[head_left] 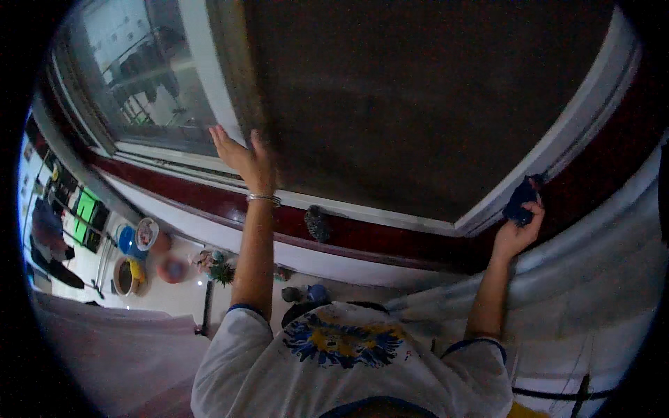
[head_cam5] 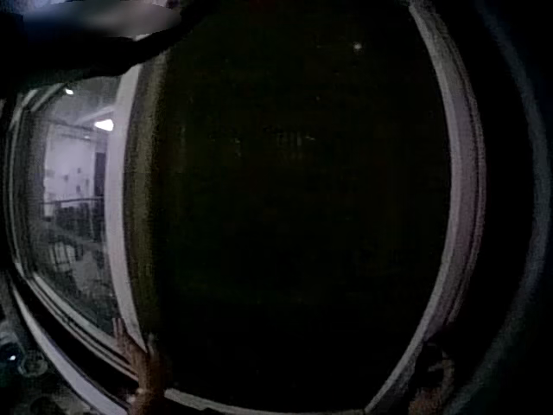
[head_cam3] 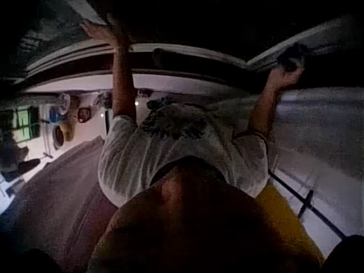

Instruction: The person wipes a window screen and frame with a blue cloth. They then squat on the floor to wash the cloth in a basin, pack a flower into a plastic bag, and wipe a small potted plant.

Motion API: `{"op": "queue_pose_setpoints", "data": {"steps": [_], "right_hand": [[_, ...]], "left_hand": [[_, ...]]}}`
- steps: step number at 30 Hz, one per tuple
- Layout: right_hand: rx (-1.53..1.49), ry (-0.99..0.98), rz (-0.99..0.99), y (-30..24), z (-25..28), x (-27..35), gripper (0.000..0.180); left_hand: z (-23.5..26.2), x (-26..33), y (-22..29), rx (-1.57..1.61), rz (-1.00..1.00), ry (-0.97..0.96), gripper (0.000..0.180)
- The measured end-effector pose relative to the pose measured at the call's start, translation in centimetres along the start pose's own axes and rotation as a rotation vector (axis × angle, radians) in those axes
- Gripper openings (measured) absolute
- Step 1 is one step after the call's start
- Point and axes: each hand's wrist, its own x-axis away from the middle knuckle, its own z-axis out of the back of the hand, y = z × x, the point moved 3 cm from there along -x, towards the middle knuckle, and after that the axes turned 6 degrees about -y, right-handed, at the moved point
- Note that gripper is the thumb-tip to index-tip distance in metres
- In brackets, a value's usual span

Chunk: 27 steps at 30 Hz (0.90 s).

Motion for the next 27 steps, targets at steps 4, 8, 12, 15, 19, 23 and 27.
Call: {"op": "queue_pose_setpoints", "data": {"steps": [4,8,12,15,19,23,27], "right_hand": [[-0.131,-0.088,0.026,-1.5,-3.5,-0.3,0.028],[-0.142,-0.134,0.067,-2.6,-6.3,-0.1,0.025],[-0.243,-0.180,0.120,-5.9,-10.4,-0.4,0.018],[-0.280,-0.225,0.191,-8.4,-14.8,-0.3,0.013],[-0.336,-0.329,0.293,-14.9,-21.9,1.6,0.015],[-0.312,-0.369,0.342,-19.5,-27.3,4.8,0.016],[-0.278,-0.364,0.258,-21.0,-28.7,6.8,0.017]], "left_hand": [[-0.1,-1.1,-4.3,0.348,0.204,-0.269,0.056],[0.9,-1.2,-4.8,0.377,0.193,-0.322,0.054],[0.8,-1.0,-6.1,0.437,0.150,-0.286,0.055],[1.4,-1.2,-5.3,0.381,0.069,-0.319,0.059],[2.6,-2.0,-6.2,0.422,0.011,-0.442,0.060],[2.3,-4.2,-6.5,0.339,-0.008,-0.476,0.070],[1.2,-5.0,-7.1,0.276,-0.121,-0.501,0.070]]}}
